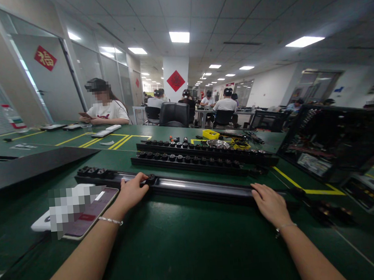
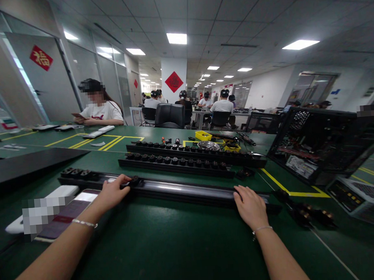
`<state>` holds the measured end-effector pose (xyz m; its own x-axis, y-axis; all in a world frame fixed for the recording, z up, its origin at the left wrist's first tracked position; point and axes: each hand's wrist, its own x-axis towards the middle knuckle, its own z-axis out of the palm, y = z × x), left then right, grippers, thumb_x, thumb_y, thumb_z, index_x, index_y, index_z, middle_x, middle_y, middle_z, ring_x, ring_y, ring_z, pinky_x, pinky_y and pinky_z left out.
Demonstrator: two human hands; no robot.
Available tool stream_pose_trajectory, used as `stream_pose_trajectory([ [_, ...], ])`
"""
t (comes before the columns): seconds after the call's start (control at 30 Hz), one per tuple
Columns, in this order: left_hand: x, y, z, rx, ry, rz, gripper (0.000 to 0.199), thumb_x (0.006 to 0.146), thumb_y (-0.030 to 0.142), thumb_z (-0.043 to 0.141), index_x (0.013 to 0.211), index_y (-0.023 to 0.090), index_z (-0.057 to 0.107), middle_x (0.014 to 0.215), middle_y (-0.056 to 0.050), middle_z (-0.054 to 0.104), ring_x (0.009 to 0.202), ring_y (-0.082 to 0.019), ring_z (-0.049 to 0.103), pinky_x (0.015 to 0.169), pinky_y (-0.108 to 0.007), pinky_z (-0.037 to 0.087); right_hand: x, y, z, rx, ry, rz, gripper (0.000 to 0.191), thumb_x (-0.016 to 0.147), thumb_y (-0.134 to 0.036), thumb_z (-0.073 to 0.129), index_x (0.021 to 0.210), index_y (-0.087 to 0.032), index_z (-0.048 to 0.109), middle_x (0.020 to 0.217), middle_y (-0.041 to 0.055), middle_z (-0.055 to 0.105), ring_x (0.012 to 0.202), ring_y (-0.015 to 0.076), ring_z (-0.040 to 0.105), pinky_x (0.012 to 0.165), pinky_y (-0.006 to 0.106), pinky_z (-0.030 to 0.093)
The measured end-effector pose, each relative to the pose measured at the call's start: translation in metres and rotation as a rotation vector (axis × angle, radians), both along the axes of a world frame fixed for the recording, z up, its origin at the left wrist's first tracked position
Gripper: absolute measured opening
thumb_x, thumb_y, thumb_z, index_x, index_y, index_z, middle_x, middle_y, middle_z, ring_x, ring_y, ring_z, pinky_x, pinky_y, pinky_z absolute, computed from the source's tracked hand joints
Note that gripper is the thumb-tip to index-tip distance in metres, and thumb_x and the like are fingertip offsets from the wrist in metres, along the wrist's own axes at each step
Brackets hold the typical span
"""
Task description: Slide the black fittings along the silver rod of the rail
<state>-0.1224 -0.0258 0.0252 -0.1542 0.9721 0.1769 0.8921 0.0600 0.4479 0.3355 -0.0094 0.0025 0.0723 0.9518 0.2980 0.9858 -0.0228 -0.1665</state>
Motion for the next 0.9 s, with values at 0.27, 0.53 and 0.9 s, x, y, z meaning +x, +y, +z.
stream_pose_trajectory([
  [0.27, 0.003, -0.003, 0.004, -0.016, -0.016, -0.019, 0.03, 0.074, 0.03, 0.041, 0.103, 0.025, 0.05, 0.113, -0.005, 0.065, 0.109, -0.025, 0.056, 0.104, -0.064, 0.008, -0.001, 0.0, 0.001, -0.001, 0.01, -0.008, 0.053, 0.089, -0.045, 0.022, 0.125, -0.021, 0.054, 0.132, 0.0048, 0.051, 0.126, 0.0233, 0.039, 0.101, 0.045, 0.032],
  [0.53, 0.004, -0.004, 0.003, -0.008, -0.001, -0.025, 0.03, 0.075, 0.031, 0.041, 0.104, 0.024, 0.048, 0.112, -0.005, 0.065, 0.11, -0.025, 0.056, 0.104, -0.064, 0.008, 0.002, 0.003, -0.004, 0.034, -0.012, 0.008, 0.051, 0.089, -0.043, 0.025, 0.123, -0.02, 0.056, 0.13, 0.0048, 0.054, 0.125, 0.0222, 0.041, 0.102, 0.042, 0.032],
  [0.9, 0.001, 0.002, -0.022, 0.124, 0.189, -0.009, 0.059, 0.074, 0.031, 0.043, 0.132, 0.018, 0.035, 0.144, -0.013, 0.036, 0.132, -0.029, 0.031, 0.107, -0.06, 0.013, 0.0, 0.0, 0.002, -0.006, 0.007, -0.001, 0.054, 0.089, -0.047, 0.022, 0.124, -0.022, 0.055, 0.132, 0.0044, 0.051, 0.126, 0.0232, 0.039, 0.102, 0.045, 0.031],
])
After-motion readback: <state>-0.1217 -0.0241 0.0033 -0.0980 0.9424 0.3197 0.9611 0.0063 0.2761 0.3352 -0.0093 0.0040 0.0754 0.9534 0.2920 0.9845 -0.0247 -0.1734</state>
